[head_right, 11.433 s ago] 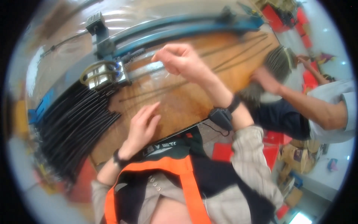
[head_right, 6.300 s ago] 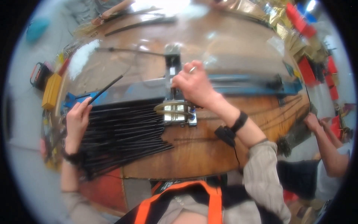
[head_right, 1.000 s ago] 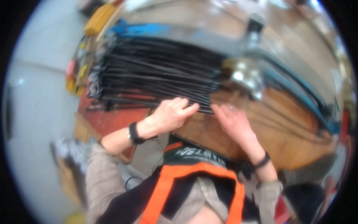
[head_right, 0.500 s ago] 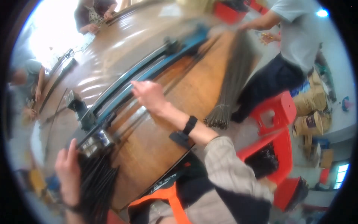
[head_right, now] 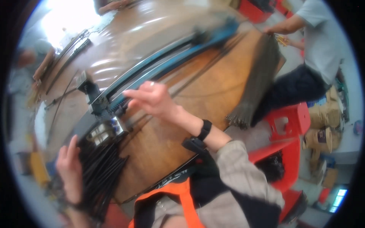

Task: Assembling thin metal rods into a mechanical jig on a workbench.

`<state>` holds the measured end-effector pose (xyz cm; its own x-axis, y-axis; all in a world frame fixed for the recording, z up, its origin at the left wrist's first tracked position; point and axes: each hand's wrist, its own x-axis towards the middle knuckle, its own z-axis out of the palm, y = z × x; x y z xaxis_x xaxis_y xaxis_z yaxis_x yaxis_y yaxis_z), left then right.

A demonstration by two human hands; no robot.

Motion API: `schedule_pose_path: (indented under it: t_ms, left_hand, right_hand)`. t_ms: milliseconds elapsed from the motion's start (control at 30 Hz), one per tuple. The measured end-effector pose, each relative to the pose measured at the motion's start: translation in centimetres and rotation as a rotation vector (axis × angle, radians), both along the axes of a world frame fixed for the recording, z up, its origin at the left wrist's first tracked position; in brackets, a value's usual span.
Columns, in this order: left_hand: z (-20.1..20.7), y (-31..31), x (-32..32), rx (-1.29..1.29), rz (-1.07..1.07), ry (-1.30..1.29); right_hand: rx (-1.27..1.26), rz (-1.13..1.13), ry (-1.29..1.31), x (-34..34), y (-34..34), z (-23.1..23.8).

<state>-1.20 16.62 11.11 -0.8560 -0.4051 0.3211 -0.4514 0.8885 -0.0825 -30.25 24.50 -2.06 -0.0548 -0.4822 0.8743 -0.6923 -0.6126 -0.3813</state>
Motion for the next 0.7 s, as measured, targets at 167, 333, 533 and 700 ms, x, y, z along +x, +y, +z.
schedule_pose_path:
  t_ms: [167, 333, 533, 700]
  left_hand:
    - [-0.2, 0.8, 1.1, 0.128, 0.039, 0.201]
    - [0.5, -1.1, 6.5, 0.078, 0.115, 0.225]
    - [0.0, 1.1, 6.4, 0.084, 0.106, 0.041]
    - [-0.5, 2.1, 6.4, 0.219, 0.124, 0.048]
  right_hand:
    - [0.049, -0.141, -0.049, 2.8, 0.8, 0.9]
    - [0.287, -0.08, -0.067, -0.1, 1.9, 0.2]
    - [0.504, 0.193, -0.203, 4.8, 0.7, 3.2]
    - [0.198, 0.043, -0.007, 6.4, 0.7, 4.5]
